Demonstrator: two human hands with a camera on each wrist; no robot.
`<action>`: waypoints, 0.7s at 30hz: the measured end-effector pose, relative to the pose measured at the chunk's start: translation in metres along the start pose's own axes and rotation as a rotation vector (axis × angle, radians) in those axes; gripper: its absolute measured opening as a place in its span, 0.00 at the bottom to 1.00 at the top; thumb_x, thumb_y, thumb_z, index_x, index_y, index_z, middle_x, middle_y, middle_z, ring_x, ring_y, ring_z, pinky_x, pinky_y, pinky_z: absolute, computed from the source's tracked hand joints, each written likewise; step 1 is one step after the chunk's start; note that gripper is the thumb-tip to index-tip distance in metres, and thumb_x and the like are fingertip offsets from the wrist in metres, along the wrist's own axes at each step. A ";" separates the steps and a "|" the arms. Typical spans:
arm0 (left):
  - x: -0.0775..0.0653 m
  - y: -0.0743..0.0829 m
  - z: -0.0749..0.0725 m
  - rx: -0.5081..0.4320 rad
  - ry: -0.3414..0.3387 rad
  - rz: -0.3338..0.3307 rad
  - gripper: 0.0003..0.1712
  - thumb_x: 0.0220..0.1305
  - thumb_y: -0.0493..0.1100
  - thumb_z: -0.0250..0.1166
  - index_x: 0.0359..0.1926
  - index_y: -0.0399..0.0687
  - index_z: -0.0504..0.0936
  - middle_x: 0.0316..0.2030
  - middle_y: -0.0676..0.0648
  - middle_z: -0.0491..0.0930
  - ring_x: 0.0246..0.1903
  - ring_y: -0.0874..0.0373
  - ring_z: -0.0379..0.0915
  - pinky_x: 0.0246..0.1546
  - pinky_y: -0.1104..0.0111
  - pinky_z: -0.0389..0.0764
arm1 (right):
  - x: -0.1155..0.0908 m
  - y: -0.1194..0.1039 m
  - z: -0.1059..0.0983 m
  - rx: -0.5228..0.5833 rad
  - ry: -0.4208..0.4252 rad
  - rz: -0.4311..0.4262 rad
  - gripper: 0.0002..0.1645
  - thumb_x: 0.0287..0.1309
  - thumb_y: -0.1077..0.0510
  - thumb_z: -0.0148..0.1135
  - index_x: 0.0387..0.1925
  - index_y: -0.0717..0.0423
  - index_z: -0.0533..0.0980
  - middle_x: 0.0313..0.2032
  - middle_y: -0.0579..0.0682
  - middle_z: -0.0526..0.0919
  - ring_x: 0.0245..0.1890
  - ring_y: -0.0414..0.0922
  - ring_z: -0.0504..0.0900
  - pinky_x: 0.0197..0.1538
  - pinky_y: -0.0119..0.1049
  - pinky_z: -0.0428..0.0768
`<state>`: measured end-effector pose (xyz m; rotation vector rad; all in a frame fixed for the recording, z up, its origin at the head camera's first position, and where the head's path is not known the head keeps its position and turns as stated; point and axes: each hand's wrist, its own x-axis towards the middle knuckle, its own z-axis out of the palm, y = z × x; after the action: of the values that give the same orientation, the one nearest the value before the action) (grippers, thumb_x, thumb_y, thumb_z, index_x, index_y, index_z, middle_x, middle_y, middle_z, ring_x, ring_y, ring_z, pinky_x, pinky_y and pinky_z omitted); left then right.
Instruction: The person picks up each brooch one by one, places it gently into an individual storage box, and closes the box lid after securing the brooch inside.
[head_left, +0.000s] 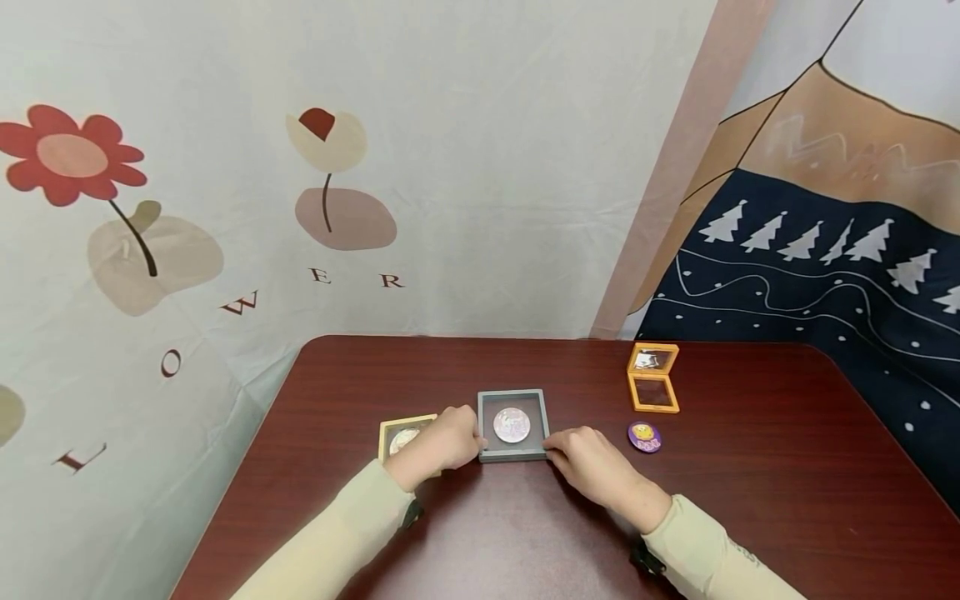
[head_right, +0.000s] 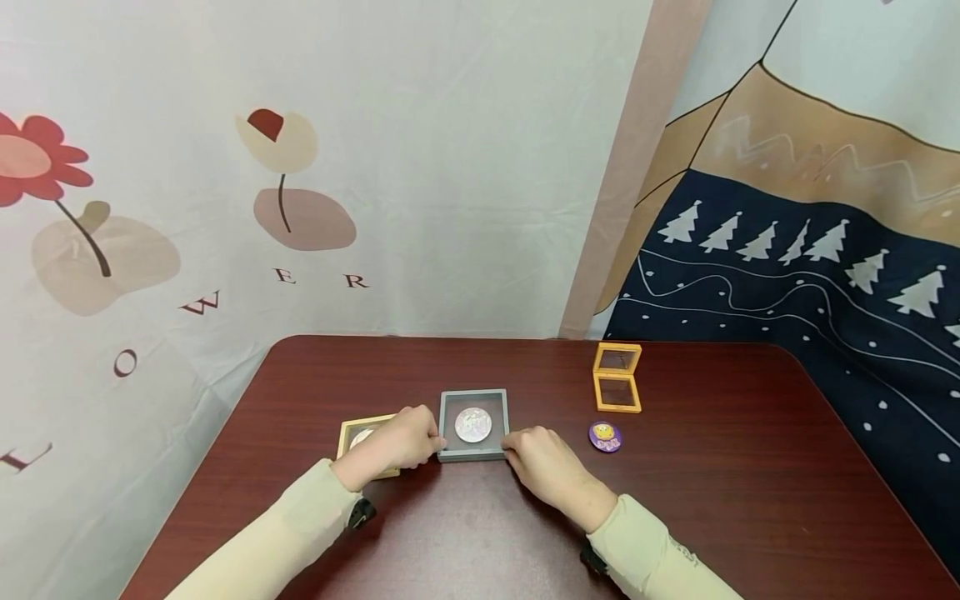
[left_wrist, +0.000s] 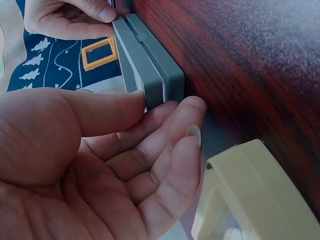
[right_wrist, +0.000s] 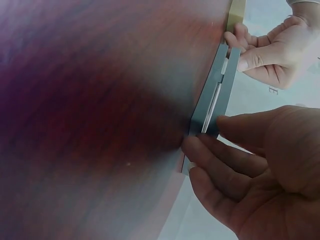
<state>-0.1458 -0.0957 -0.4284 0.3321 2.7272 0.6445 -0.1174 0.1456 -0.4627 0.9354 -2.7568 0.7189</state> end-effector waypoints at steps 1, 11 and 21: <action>0.000 0.000 0.000 -0.006 -0.002 -0.001 0.25 0.71 0.40 0.69 0.13 0.45 0.79 0.11 0.52 0.71 0.16 0.60 0.68 0.22 0.68 0.71 | 0.000 0.000 0.000 0.001 -0.001 0.001 0.04 0.61 0.68 0.71 0.34 0.57 0.87 0.30 0.45 0.88 0.32 0.38 0.85 0.37 0.40 0.84; -0.001 -0.002 0.002 -0.086 -0.019 -0.015 0.24 0.72 0.38 0.66 0.15 0.43 0.82 0.06 0.55 0.68 0.08 0.63 0.67 0.16 0.69 0.71 | 0.000 0.003 0.000 0.026 0.007 -0.036 0.07 0.59 0.71 0.71 0.33 0.57 0.86 0.30 0.45 0.88 0.31 0.38 0.85 0.35 0.38 0.84; -0.002 -0.003 0.004 -0.108 -0.018 -0.016 0.22 0.71 0.37 0.66 0.16 0.43 0.83 0.06 0.54 0.71 0.08 0.64 0.68 0.14 0.69 0.72 | -0.002 0.004 0.000 0.033 -0.003 -0.060 0.08 0.59 0.72 0.71 0.32 0.57 0.85 0.30 0.46 0.88 0.32 0.38 0.86 0.35 0.37 0.84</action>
<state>-0.1430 -0.0970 -0.4323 0.2891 2.6620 0.7776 -0.1188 0.1495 -0.4648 1.0218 -2.7143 0.7554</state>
